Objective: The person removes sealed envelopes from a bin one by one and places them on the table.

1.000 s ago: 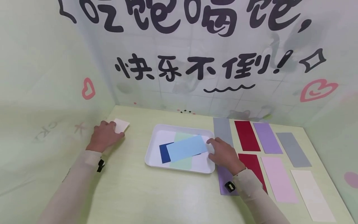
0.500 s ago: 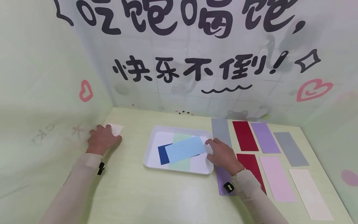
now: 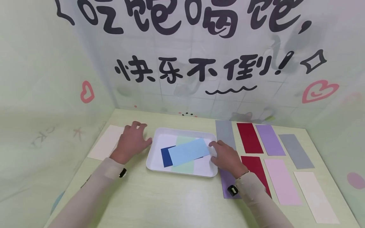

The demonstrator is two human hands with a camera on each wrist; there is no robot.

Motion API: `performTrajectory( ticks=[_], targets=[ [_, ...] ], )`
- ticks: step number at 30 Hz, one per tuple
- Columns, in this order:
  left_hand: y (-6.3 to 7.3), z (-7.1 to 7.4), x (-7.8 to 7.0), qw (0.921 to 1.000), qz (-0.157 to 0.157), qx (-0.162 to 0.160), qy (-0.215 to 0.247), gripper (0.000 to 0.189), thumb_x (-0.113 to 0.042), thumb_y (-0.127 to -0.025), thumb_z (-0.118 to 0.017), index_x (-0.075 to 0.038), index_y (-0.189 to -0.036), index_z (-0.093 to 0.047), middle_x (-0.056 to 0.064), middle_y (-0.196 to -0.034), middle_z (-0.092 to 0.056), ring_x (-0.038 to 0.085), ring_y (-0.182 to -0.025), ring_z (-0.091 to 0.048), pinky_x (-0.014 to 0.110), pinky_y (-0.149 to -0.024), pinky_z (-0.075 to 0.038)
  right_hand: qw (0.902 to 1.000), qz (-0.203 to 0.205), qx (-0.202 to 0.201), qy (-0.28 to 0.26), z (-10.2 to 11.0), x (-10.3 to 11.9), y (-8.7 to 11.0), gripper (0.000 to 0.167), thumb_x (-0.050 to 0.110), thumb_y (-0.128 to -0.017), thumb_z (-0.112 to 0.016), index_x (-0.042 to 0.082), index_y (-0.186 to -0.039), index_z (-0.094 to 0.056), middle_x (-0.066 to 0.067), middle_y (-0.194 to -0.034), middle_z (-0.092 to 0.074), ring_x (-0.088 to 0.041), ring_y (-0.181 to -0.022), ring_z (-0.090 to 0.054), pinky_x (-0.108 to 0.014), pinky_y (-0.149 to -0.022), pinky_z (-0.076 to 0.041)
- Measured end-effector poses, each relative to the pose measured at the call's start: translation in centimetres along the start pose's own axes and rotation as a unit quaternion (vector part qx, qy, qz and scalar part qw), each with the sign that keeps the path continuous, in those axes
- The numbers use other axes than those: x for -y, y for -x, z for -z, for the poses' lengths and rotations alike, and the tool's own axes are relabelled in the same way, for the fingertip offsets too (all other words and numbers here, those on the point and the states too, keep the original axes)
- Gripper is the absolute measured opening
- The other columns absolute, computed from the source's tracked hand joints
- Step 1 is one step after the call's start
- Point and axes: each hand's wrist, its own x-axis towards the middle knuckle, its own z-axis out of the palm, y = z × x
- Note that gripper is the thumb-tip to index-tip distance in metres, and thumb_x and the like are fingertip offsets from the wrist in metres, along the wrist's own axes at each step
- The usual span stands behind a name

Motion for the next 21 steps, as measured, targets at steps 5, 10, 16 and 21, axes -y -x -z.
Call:
performTrajectory(
  ticks=[5,10,16,21],
  targets=[
    [0.5,-0.1,-4.3,0.9987,-0.048,0.014,-0.002,0.063,-0.036,-0.100,-0.075,0.000,-0.150,-0.062,0.028,-0.153,-0.055,0.054,-0.131,-0.056,0.066,-0.093,-0.059,1.0000,-0.003,-0.001,0.003,0.0,0.0,-0.1,0.055,0.014,-0.094,-0.083,0.007,-0.145,-0.066,-0.019,-0.133,-0.066,-0.034,-0.109,-0.071,-0.054,-0.087,-0.064],
    [1.0,-0.7,-8.0,0.9925,-0.118,0.026,-0.017,0.064,-0.039,-0.099,-0.077,-0.004,-0.150,-0.064,0.022,-0.150,-0.059,0.048,-0.128,-0.060,0.059,-0.095,-0.060,1.0000,-0.009,0.001,0.004,0.1,0.0,-0.1,0.056,0.015,-0.094,-0.084,0.007,-0.146,-0.066,-0.018,-0.134,-0.066,-0.035,-0.112,-0.071,-0.054,-0.089,-0.064],
    [1.2,-2.4,-11.5,0.9825,-0.175,0.062,-0.020,0.063,-0.041,-0.098,-0.080,-0.010,-0.150,-0.066,0.017,-0.149,-0.059,0.043,-0.126,-0.060,0.057,-0.088,-0.061,0.9999,-0.011,0.004,0.005,0.2,0.0,-0.2,0.054,0.014,-0.094,-0.083,0.008,-0.145,-0.067,-0.018,-0.133,-0.066,-0.034,-0.109,-0.071,-0.054,-0.089,-0.064],
    [1.1,-4.3,-13.0,0.9765,-0.182,0.109,-0.038,0.064,-0.042,-0.097,-0.081,-0.015,-0.153,-0.065,0.016,-0.153,-0.057,0.042,-0.127,-0.060,0.057,-0.087,-0.060,0.9998,-0.017,0.013,0.004,0.2,0.3,-0.1,0.051,0.013,-0.096,-0.082,0.008,-0.144,-0.067,-0.018,-0.132,-0.066,-0.032,-0.105,-0.070,-0.053,-0.088,-0.064]
  ],
)
